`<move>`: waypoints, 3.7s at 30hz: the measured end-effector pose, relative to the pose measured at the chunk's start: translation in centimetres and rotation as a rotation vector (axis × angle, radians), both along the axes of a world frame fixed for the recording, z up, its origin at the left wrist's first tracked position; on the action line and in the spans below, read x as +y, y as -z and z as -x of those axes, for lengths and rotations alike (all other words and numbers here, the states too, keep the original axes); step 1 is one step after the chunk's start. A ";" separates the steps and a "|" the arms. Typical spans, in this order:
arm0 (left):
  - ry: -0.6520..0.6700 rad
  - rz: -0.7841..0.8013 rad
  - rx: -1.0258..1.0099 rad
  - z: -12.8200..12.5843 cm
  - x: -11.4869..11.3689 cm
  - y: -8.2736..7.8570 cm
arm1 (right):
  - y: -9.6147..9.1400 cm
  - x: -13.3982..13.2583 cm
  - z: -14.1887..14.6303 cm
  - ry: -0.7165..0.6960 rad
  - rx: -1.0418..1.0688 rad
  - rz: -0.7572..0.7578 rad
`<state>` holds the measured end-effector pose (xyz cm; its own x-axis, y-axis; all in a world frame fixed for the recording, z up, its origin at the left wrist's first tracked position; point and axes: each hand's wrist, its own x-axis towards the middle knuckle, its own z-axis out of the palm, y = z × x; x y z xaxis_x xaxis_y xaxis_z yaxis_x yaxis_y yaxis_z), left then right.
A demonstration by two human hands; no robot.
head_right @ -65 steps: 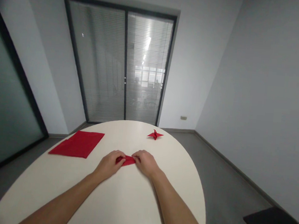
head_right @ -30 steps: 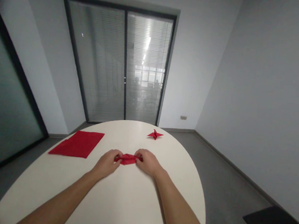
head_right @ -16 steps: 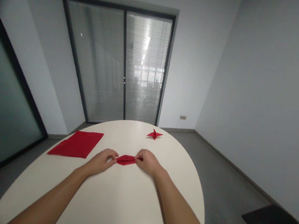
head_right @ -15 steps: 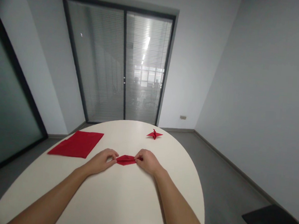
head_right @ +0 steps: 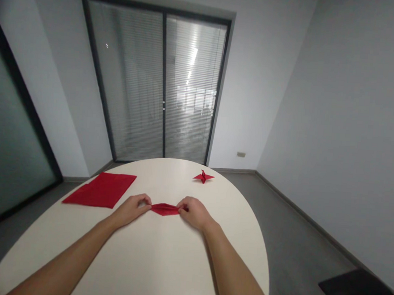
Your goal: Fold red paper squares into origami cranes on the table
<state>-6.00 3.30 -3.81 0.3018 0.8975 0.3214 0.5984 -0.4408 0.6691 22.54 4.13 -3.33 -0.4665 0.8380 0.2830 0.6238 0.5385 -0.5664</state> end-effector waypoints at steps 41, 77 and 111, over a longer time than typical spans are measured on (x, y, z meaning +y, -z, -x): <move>-0.117 -0.093 -0.012 -4.7 -1.6 0.1 | -0.6 -1.0 1.5 -0.114 0.158 0.030; 0.006 -0.244 0.407 -5.1 -2.8 -0.4 | -0.8 -1.2 1.6 -0.112 -0.164 -0.180; 0.143 -0.138 0.522 -5.3 -3.4 0.4 | -1.2 -0.6 0.4 -0.090 -0.274 -0.186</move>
<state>-0.74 -0.06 -4.20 0.5684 0.7960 0.2081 0.7624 -0.6047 0.2306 22.12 3.56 -2.13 -0.6158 0.7362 0.2807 0.6850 0.6763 -0.2711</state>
